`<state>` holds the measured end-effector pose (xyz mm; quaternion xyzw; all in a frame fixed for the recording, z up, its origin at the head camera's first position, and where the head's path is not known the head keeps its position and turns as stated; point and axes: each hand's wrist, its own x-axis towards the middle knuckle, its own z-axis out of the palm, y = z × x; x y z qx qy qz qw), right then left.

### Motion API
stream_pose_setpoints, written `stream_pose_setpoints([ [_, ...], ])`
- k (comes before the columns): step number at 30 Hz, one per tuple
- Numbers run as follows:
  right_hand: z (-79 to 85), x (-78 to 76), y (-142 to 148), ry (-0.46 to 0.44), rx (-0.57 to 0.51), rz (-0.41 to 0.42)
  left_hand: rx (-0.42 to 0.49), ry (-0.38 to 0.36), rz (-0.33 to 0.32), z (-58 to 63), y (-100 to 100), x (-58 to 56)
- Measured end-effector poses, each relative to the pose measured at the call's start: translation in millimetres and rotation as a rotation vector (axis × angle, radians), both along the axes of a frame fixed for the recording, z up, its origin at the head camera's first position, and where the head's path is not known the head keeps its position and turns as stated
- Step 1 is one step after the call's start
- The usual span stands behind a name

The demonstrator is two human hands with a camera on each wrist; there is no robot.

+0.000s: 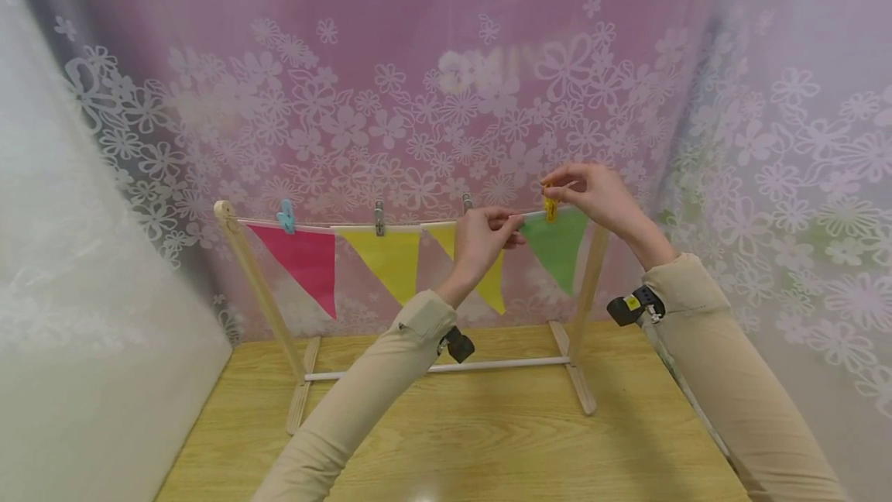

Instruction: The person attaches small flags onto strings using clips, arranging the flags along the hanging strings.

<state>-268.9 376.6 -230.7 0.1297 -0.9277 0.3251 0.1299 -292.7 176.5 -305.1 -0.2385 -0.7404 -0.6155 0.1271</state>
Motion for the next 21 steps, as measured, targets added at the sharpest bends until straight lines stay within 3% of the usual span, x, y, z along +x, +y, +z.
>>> stream_pose_setpoints([
  [21, -1.1, 3.0, -2.0, 0.008, 0.034, 0.014, 0.005, 0.024, -0.022, -5.0, -10.9, 3.5],
])
